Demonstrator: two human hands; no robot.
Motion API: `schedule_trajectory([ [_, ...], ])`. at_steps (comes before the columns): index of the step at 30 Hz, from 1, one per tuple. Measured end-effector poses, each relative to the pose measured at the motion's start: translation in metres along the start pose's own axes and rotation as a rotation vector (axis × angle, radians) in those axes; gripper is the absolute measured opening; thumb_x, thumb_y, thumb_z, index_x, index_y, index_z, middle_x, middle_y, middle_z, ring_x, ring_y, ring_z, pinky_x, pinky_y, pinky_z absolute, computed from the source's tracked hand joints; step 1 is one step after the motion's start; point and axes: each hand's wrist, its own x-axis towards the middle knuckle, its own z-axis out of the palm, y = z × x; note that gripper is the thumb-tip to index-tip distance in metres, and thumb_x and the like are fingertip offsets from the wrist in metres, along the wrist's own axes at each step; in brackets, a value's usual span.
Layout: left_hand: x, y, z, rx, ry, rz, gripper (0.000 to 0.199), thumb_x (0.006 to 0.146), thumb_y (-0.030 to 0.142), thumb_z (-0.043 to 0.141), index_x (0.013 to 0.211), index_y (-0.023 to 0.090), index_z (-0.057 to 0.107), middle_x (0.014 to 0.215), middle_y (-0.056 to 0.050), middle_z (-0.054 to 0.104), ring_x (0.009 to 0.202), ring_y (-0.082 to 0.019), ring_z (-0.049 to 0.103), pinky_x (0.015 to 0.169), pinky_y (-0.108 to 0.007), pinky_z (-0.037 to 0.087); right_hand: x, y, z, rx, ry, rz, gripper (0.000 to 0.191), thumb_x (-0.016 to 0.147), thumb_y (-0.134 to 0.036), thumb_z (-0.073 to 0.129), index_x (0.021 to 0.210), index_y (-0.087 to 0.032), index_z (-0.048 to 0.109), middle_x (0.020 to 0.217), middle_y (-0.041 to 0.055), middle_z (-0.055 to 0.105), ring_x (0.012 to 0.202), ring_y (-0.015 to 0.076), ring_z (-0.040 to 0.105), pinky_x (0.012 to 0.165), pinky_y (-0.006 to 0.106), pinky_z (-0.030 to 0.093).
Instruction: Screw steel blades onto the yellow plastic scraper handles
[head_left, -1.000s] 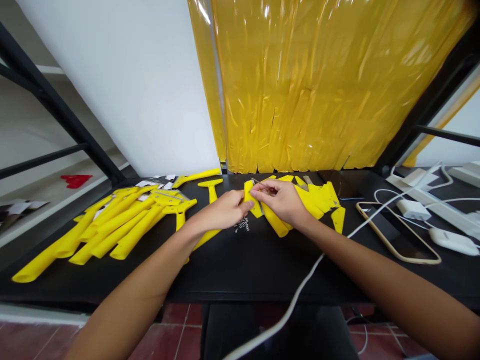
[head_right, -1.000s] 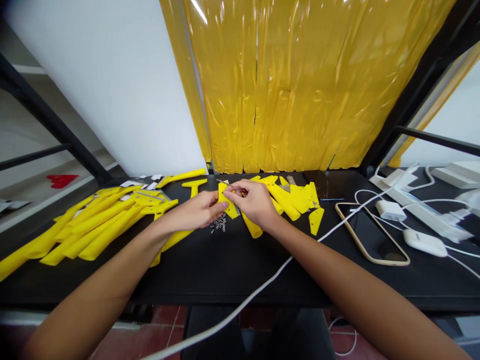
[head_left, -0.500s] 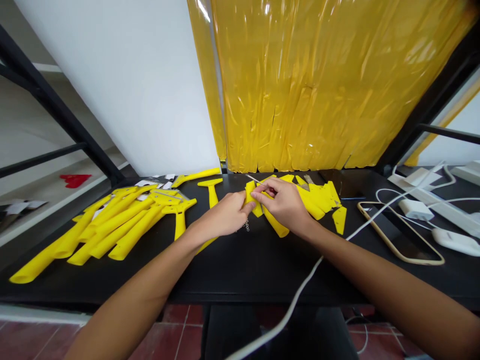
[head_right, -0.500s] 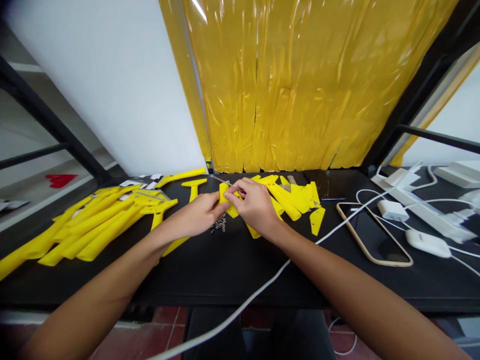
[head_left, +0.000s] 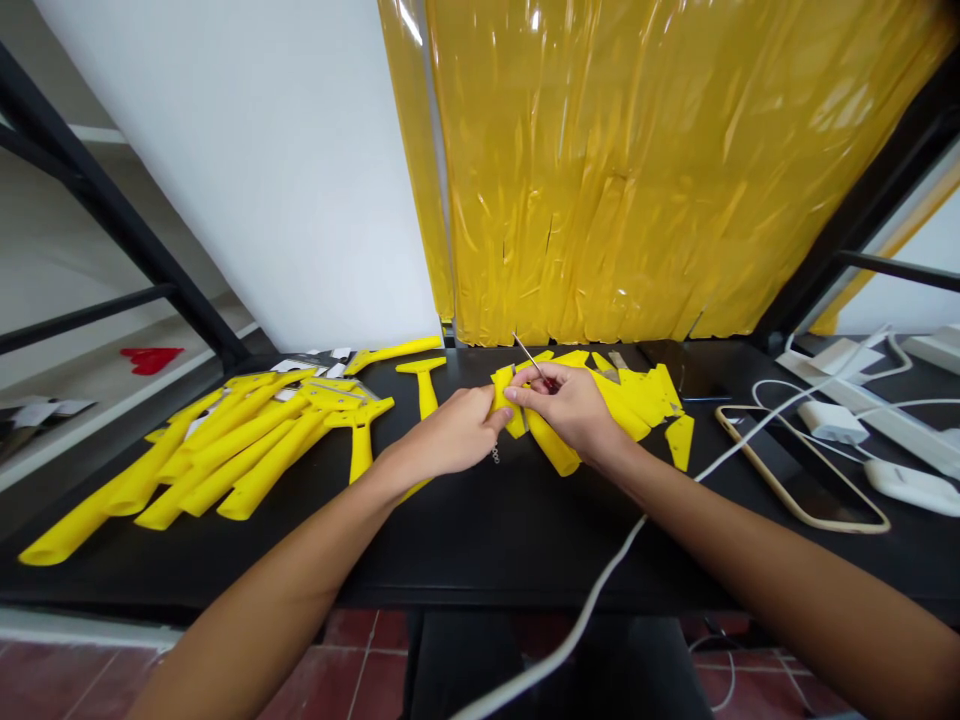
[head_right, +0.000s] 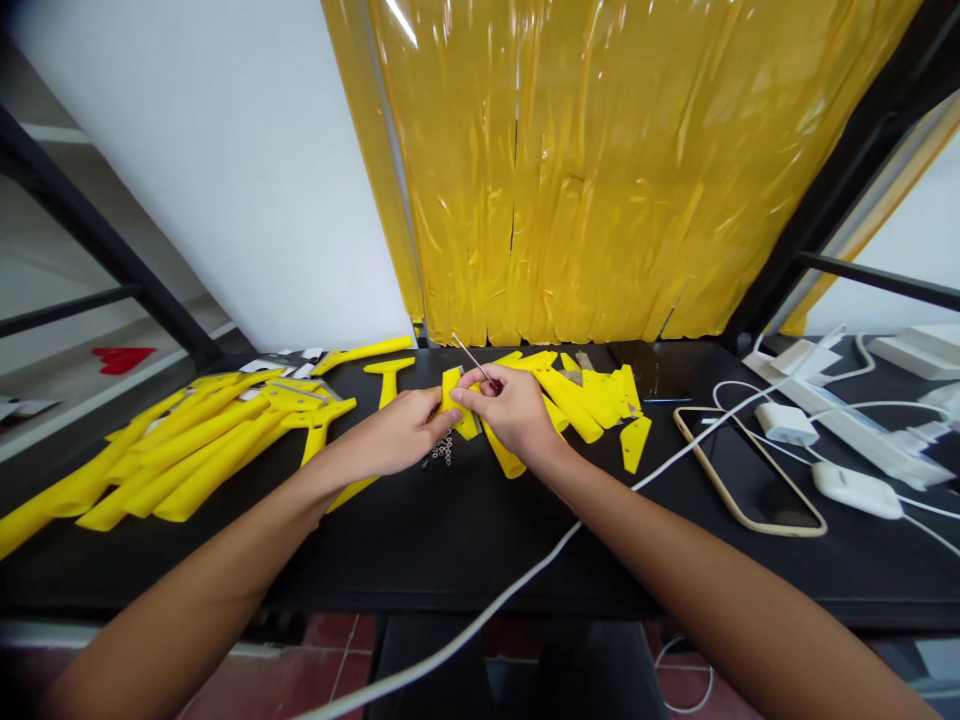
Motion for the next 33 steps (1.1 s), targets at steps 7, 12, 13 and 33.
schedule_trajectory([
  [7,0.0,0.0,0.001,-0.089,0.044,0.099,0.025,0.097,0.037,0.042,0.096,0.02,0.061,0.091,-0.006,0.068,0.079,-0.02,0.06,0.07,-0.032,0.041,-0.012,-0.004,0.002,-0.459,0.08,-0.378,0.016,0.088,-0.03,0.064,0.088,-0.021,0.077,0.075,0.0032,0.062,0.07,0.016,0.054,0.066,0.029,0.041],
  [12,0.002,0.001,0.0,-0.105,0.047,0.08,0.028,0.096,0.04,0.045,0.082,0.019,0.058,0.076,-0.004,0.063,0.067,-0.017,0.055,0.061,-0.029,0.04,-0.009,-0.003,0.002,-0.45,0.129,-0.364,0.02,0.085,-0.034,0.069,0.1,-0.021,0.073,0.083,0.0035,0.064,0.074,0.0164,0.055,0.069,0.029,0.042],
  [13,0.001,0.001,-0.001,-0.105,0.043,0.06,0.03,0.095,0.041,0.046,0.078,0.019,0.056,0.072,-0.003,0.061,0.063,-0.016,0.054,0.057,-0.028,0.038,-0.006,-0.003,0.0,-0.389,0.143,-0.308,0.029,0.08,-0.037,0.074,0.104,-0.02,0.071,0.084,0.0033,0.063,0.074,0.0167,0.054,0.068,0.029,0.042],
  [33,0.002,0.001,-0.007,-0.07,0.229,0.202,0.048,0.092,0.031,0.058,0.137,0.023,0.044,0.118,-0.009,0.065,0.086,-0.018,0.065,0.077,-0.033,0.051,0.001,-0.008,-0.008,0.242,-0.072,0.317,0.038,0.066,-0.049,0.08,0.065,-0.018,0.059,0.046,-0.0115,0.027,0.043,0.005,0.017,0.044,0.026,0.014],
])
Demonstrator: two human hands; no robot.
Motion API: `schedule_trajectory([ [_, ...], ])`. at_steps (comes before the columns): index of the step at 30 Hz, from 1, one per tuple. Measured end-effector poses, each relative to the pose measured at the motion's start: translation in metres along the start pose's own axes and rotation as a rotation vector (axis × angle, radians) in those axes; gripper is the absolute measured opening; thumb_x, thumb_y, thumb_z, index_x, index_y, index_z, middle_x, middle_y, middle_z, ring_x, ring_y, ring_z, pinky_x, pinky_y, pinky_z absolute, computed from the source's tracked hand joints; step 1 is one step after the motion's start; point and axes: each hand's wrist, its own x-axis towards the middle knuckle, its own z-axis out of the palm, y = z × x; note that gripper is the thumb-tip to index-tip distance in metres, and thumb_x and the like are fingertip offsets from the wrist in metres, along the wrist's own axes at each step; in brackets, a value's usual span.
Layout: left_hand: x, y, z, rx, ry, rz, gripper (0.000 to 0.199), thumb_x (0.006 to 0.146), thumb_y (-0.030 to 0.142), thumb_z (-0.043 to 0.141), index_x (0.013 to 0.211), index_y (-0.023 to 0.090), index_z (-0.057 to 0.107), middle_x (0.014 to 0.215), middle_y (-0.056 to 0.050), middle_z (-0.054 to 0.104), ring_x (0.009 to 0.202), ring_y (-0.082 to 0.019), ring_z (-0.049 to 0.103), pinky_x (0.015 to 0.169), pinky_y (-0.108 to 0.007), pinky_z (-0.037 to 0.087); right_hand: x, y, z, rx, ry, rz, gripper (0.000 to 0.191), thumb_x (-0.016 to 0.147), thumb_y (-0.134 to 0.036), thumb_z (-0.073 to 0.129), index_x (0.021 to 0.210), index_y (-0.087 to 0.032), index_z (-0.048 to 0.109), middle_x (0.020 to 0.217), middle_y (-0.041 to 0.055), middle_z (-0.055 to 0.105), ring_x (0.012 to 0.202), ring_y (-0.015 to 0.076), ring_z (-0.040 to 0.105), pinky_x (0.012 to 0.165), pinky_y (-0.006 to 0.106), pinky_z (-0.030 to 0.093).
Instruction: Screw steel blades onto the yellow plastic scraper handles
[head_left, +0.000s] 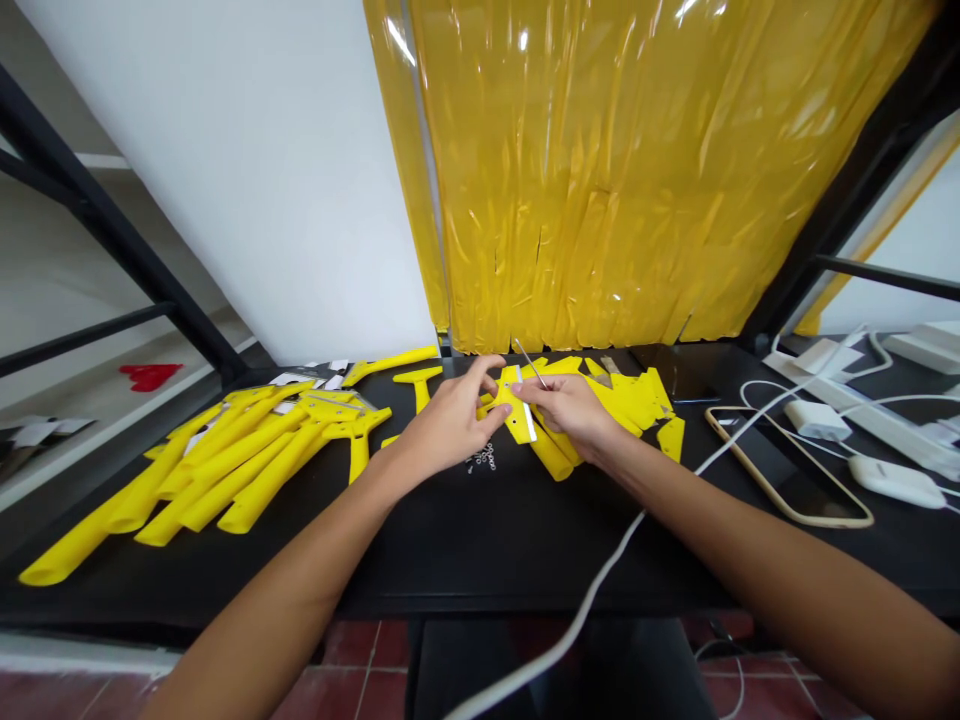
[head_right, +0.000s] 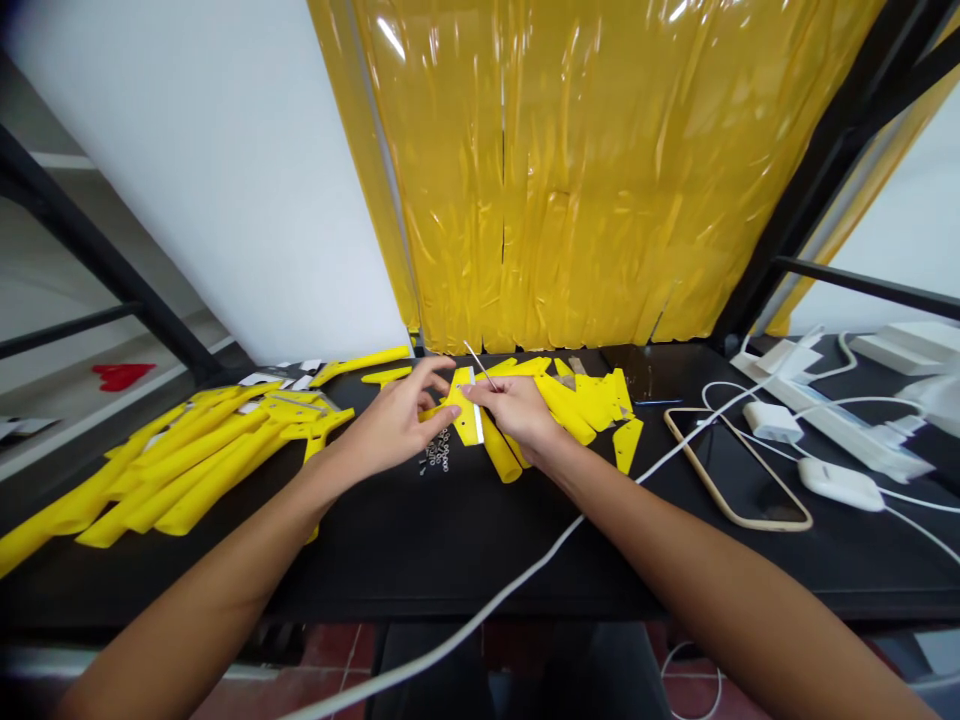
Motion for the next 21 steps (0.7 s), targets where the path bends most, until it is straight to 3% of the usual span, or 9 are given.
schedule_trajectory([
  [4,-0.002,-0.001,0.004,0.24,-0.02,0.179,0.042,0.094,0.022,0.049,0.135,0.022,0.053,0.13,-0.009,0.061,0.114,-0.024,0.06,0.098,-0.037,0.046,0.001,-0.002,-0.002,0.033,0.031,0.02,0.039,0.062,-0.046,0.084,0.064,-0.018,0.057,0.045,-0.0116,0.031,0.041,0.0034,0.016,0.042,0.026,0.012],
  [10,-0.002,-0.009,0.003,0.507,-0.027,0.315,0.046,0.09,0.02,0.054,0.135,0.015,0.053,0.119,-0.011,0.064,0.101,-0.024,0.065,0.083,-0.035,0.052,0.0,-0.001,-0.004,0.09,-0.044,0.04,0.036,0.067,-0.044,0.082,0.068,-0.018,0.057,0.045,-0.012,0.028,0.04,0.0036,0.013,0.04,0.026,0.006],
  [13,0.0,-0.011,-0.002,0.595,0.001,0.314,0.038,0.089,0.013,0.053,0.126,0.016,0.06,0.106,-0.009,0.068,0.091,-0.022,0.066,0.076,-0.032,0.051,-0.002,-0.003,-0.005,0.088,-0.157,0.036,0.038,0.078,-0.052,0.072,0.073,-0.016,0.061,0.05,-0.0083,0.04,0.04,0.004,0.013,0.039,0.025,0.008],
  [16,0.003,-0.014,-0.011,0.571,0.094,0.249,0.033,0.09,0.012,0.052,0.12,0.017,0.064,0.102,-0.007,0.07,0.088,-0.021,0.066,0.074,-0.032,0.048,-0.001,-0.002,-0.004,-0.155,-0.151,-0.179,0.036,0.088,-0.051,0.062,0.082,-0.016,0.068,0.068,0.0,0.062,0.045,0.0058,0.032,0.043,0.023,0.024],
  [18,0.005,-0.016,-0.02,0.532,0.199,0.169,0.025,0.092,0.018,0.052,0.111,0.017,0.067,0.098,-0.007,0.07,0.084,-0.021,0.065,0.071,-0.032,0.046,0.001,0.001,-0.004,-0.461,-0.156,-0.403,0.023,0.088,-0.04,0.065,0.088,-0.018,0.074,0.077,0.0019,0.068,0.059,0.0099,0.051,0.057,0.025,0.038],
  [21,0.008,-0.021,-0.033,0.469,0.313,-0.019,0.019,0.091,0.03,0.056,0.083,0.016,0.066,0.073,-0.005,0.065,0.065,-0.018,0.056,0.06,-0.031,0.038,0.004,0.008,-0.002,-0.909,-0.316,-0.606,0.015,0.089,-0.027,0.064,0.092,-0.025,0.078,0.089,0.002,0.073,0.08,0.0161,0.063,0.072,0.028,0.042],
])
